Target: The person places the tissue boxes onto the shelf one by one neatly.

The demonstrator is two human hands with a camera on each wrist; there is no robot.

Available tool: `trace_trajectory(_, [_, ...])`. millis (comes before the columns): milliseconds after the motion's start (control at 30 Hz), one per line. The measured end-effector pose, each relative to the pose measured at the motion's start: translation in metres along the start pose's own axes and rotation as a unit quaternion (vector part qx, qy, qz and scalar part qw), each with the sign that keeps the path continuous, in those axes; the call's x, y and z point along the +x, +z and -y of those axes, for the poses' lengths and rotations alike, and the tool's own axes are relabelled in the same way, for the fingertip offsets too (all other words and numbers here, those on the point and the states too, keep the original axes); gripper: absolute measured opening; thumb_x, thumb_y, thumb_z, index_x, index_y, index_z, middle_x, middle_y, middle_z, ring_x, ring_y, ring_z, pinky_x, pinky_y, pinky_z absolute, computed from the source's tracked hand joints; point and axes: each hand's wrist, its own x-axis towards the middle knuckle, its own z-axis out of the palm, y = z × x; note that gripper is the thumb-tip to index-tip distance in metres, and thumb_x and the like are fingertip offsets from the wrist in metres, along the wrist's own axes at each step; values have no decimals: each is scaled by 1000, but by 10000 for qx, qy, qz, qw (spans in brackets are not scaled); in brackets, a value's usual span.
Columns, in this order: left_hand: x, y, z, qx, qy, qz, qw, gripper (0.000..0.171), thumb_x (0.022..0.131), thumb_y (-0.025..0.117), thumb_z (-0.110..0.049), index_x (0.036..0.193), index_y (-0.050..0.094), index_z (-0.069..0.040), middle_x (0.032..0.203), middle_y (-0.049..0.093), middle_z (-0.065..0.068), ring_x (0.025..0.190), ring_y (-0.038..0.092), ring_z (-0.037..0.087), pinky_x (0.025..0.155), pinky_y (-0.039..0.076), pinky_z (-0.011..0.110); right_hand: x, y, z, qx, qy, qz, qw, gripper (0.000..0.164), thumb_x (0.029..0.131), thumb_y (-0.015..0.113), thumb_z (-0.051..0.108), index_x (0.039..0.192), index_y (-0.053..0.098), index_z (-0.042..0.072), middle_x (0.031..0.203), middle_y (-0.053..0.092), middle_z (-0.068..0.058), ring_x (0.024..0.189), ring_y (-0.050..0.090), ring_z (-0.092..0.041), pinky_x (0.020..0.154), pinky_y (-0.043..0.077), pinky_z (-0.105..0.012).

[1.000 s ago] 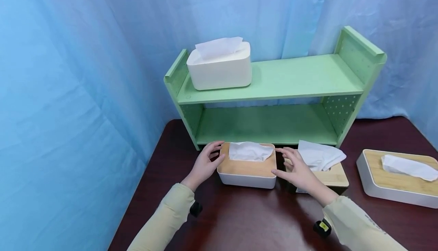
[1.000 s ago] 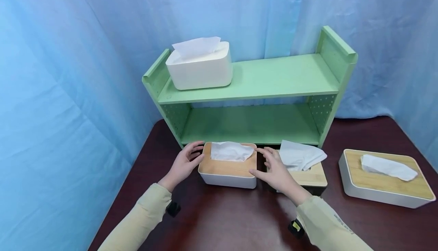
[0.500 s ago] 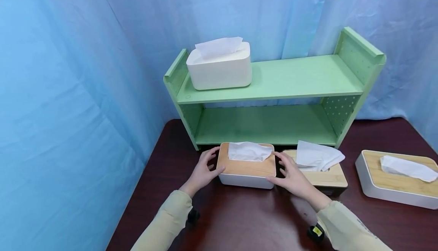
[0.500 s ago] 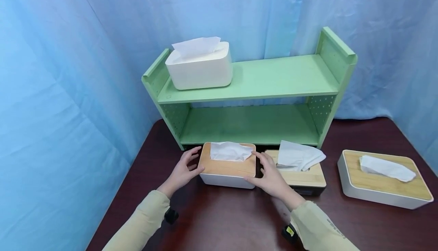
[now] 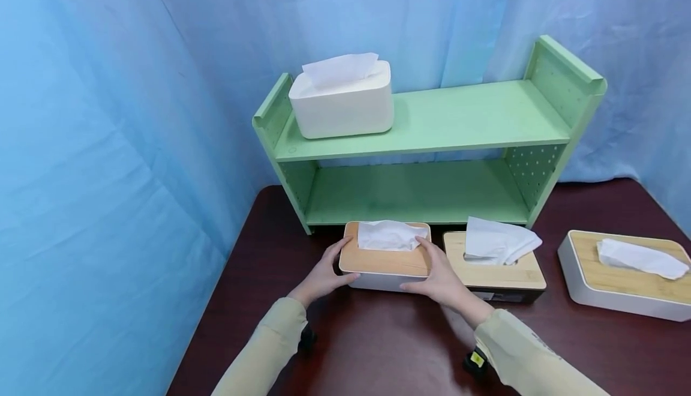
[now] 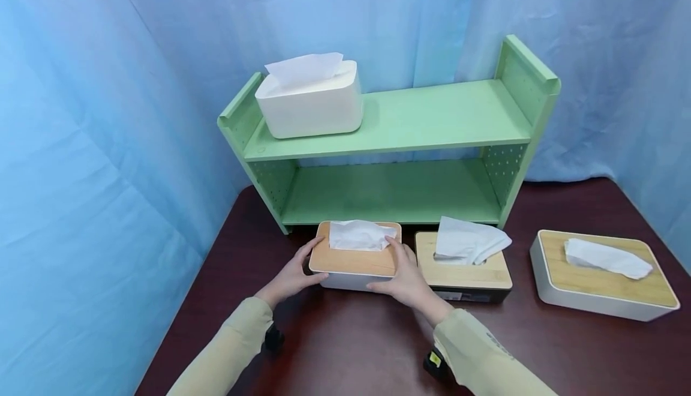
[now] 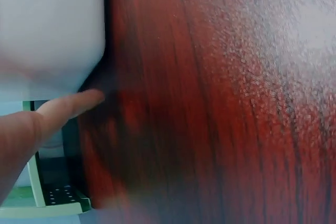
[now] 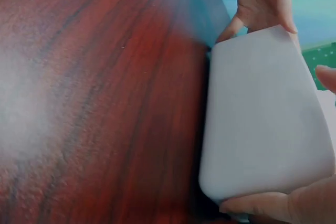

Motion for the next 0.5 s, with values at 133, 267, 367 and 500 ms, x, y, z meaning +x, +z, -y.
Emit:
trace_trajectory(133, [3,1,4,-478,-18,122,9988,80,84,73,-20,150,27,-24,156,17,15,139,28,38,106,32,54,2,5,-4,-30,137,-92,9999,100,68,84,17,148,24,7,151,14,-30,139,14,-45,108,22,-62])
trace_trajectory(267, [3,0,-3,-1029,-39,334,9941,78,87,69,-12,150,24,-18,157,11,17,136,32,41,99,43,47,3,8,-5,-156,75,-309,9994,90,72,81,15,146,29,6,150,21,-29,138,19,-44,107,25,-60])
trace_trajectory(367, [4,1,-2,-1092,-132,357,9933,76,87,69,-14,149,25,-20,157,12,17,132,37,40,91,49,40,4,8,-6,-224,-27,-449,9987,85,74,80,14,144,33,5,148,29,-26,136,26,-43,107,27,-58])
trace_trajectory(500, [6,4,8,-1017,-207,311,9941,77,86,71,-24,148,25,-27,157,13,13,129,40,39,87,49,38,4,10,-8,-178,-11,-494,9986,84,73,81,13,143,35,5,148,32,-23,136,29,-41,106,30,-56])
